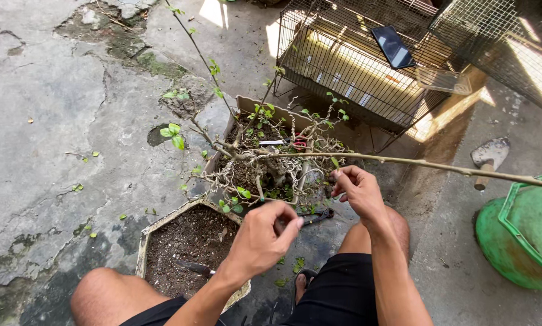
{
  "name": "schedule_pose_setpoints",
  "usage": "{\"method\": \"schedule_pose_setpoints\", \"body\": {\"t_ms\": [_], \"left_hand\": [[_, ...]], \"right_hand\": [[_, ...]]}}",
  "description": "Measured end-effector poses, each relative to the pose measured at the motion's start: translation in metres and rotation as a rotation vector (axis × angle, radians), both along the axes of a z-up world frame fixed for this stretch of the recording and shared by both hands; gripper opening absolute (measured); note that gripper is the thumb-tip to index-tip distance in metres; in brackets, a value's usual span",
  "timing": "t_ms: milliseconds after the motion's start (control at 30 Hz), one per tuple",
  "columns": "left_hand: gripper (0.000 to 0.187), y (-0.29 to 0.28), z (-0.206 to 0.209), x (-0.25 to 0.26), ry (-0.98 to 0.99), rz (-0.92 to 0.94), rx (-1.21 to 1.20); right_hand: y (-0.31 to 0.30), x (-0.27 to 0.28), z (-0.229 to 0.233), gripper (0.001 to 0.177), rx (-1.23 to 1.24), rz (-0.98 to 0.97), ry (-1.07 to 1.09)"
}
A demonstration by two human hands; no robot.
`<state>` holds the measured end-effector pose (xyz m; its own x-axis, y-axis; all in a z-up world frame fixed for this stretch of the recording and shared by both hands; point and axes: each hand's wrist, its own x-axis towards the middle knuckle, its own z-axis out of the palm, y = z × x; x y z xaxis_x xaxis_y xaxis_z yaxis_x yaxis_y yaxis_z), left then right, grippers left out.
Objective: The person wraps wire around the branches of a bonsai tree by hand and using pliers, then cuts the wire with a pair of snips.
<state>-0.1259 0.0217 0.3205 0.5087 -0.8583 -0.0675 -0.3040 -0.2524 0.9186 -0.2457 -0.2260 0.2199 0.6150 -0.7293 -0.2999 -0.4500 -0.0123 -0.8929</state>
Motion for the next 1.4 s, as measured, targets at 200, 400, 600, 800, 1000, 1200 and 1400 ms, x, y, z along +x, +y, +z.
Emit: {"method": "schedule_pose_setpoints", "body": {"t_ms": [200, 400, 600, 800, 1000, 1200, 1400], "left_hand": [[0.041, -0.035, 0.018, 0.013, -0.348, 0.197, -0.235], [0.019, -0.054, -0.012, 0.017, -0.517, 0.242, -0.259], [0.019, -0.057, -0.024, 0.018, -0.488, 0.287, -0.228], [0.021, -0.072, -0.029, 0.021, -0.584, 0.285, -0.127], [0.012, -0.081, -0.031, 0.02, -0.801, 0.24, -0.189], [0.012, -0.084, -0.04, 0.02, -0.981, 0.088, -0.201], [0.007, -0.079, -0.051, 0.027, -1.037, 0.034, -0.169]], "right_hand": [[0.0, 0.007, 0.013, 0.019, 0.166, -0.027, -0.324], [0.01, 0.037, -0.01, 0.02, 0.631, 0.018, -0.463], [0.015, 0.071, -0.061, 0.016, 0.728, -0.007, -0.612], [0.025, 0.077, -0.059, 0.015, 0.653, -0.021, -0.784], [0.038, 0.081, -0.065, 0.02, 0.457, -0.026, -0.85], [0.036, 0.072, -0.047, 0.021, 0.347, -0.028, -0.767], [0.032, 0.043, -0.036, 0.033, 0.311, 0.0, -0.661]]}}
